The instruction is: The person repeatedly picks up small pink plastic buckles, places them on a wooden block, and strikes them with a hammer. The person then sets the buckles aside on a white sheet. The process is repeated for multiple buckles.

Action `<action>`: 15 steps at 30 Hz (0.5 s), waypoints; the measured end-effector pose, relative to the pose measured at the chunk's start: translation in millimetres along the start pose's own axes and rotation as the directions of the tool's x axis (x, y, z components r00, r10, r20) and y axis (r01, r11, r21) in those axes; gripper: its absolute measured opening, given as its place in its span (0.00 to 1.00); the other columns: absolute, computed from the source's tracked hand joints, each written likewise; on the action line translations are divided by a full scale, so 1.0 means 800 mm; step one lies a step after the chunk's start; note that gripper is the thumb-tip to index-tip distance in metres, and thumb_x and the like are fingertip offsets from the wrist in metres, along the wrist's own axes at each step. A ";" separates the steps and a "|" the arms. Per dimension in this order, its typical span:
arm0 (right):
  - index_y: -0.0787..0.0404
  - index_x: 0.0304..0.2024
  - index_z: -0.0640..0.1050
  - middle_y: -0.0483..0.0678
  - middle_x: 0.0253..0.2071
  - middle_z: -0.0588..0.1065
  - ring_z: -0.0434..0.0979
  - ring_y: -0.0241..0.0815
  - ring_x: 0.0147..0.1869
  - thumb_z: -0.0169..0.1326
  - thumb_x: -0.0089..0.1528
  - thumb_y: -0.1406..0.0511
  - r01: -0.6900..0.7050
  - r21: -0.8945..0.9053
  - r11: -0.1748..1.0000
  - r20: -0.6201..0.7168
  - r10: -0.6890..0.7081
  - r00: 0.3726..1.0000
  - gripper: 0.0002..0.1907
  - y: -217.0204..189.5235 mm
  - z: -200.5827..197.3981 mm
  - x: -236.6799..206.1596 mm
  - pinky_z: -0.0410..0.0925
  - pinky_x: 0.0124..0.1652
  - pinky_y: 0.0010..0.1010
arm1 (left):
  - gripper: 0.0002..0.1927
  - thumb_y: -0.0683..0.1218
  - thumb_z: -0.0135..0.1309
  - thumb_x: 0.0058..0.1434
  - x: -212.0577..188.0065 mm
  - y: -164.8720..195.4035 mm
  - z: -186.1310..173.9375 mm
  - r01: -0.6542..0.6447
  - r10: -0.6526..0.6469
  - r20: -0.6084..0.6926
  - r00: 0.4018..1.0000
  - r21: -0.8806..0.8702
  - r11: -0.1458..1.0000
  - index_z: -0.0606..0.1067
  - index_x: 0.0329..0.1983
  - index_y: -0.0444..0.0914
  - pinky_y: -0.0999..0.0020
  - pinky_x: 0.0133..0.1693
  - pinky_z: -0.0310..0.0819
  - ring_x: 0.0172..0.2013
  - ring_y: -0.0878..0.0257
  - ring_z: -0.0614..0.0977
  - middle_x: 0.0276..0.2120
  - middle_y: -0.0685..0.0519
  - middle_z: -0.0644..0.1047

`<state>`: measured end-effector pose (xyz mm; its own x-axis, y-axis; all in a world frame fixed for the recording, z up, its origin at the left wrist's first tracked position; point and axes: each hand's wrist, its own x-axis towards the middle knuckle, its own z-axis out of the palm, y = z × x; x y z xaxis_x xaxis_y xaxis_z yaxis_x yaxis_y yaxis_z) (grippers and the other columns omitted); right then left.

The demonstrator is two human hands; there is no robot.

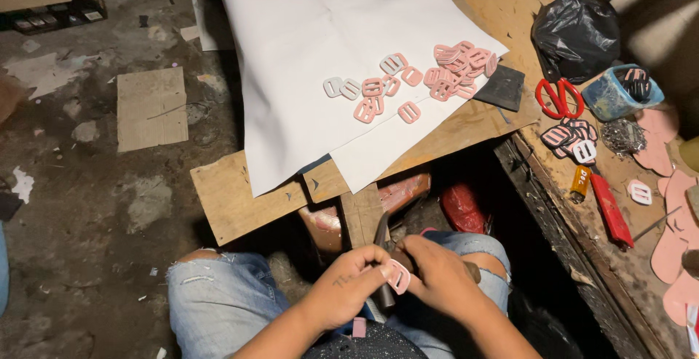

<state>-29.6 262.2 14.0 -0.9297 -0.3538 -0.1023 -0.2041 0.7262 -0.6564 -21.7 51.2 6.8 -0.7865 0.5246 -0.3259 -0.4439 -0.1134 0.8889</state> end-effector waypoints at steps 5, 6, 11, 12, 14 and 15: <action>0.62 0.46 0.71 0.51 0.38 0.79 0.79 0.43 0.38 0.62 0.57 0.65 -0.239 0.640 0.731 -0.110 0.395 0.912 0.18 0.022 0.021 0.002 0.71 0.35 0.33 | 0.09 0.43 0.51 0.68 0.007 0.010 -0.006 -0.433 0.472 -0.137 0.871 0.243 0.868 0.73 0.44 0.29 0.69 0.46 0.68 0.45 0.62 0.76 0.45 0.45 0.75; 0.64 0.46 0.71 0.50 0.41 0.79 0.77 0.39 0.38 0.62 0.57 0.67 -0.119 0.846 0.520 -0.104 0.379 0.919 0.18 0.022 0.022 0.002 0.72 0.34 0.32 | 0.10 0.44 0.51 0.68 0.011 0.010 -0.006 -0.253 0.262 -0.184 0.947 0.072 0.965 0.74 0.45 0.31 0.71 0.41 0.71 0.39 0.65 0.78 0.40 0.48 0.78; 0.62 0.47 0.73 0.49 0.40 0.81 0.80 0.35 0.35 0.59 0.56 0.70 -0.214 0.890 0.402 0.012 0.451 0.893 0.17 0.002 0.037 -0.011 0.72 0.31 0.29 | 0.11 0.41 0.53 0.65 0.017 -0.004 0.007 -0.111 0.064 -0.225 0.972 -0.203 0.973 0.71 0.47 0.30 0.72 0.36 0.76 0.33 0.66 0.80 0.35 0.49 0.80; 0.62 0.46 0.72 0.49 0.40 0.81 0.80 0.35 0.35 0.60 0.55 0.71 -0.241 0.887 0.393 0.009 0.507 0.862 0.18 -0.001 0.041 -0.013 0.73 0.31 0.29 | 0.11 0.40 0.53 0.65 0.016 -0.008 0.008 -0.106 0.054 -0.255 0.965 -0.192 0.976 0.70 0.47 0.30 0.72 0.36 0.76 0.33 0.66 0.80 0.35 0.49 0.80; 0.64 0.46 0.73 0.50 0.39 0.80 0.79 0.36 0.35 0.62 0.55 0.72 -0.196 0.870 0.452 -0.039 0.460 0.887 0.17 -0.002 0.050 -0.018 0.73 0.33 0.28 | 0.12 0.40 0.53 0.64 0.013 -0.015 0.009 -0.094 0.048 -0.301 0.952 -0.142 0.985 0.70 0.48 0.30 0.72 0.36 0.76 0.33 0.67 0.80 0.35 0.49 0.79; 0.65 0.45 0.74 0.51 0.38 0.80 0.79 0.36 0.35 0.63 0.56 0.72 -0.173 0.861 0.478 -0.061 0.435 0.898 0.16 -0.002 0.056 -0.020 0.73 0.34 0.28 | 0.13 0.40 0.54 0.64 0.009 -0.019 0.010 -0.085 0.049 -0.316 0.947 -0.103 0.991 0.70 0.49 0.29 0.72 0.36 0.76 0.33 0.67 0.80 0.35 0.49 0.79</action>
<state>-1.1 240.7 -16.8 -0.9428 0.0338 -0.3318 0.3272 -0.0987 -0.9398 -17.1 63.8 -6.5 -0.9025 0.2247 -0.3675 -0.4172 -0.2437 0.8756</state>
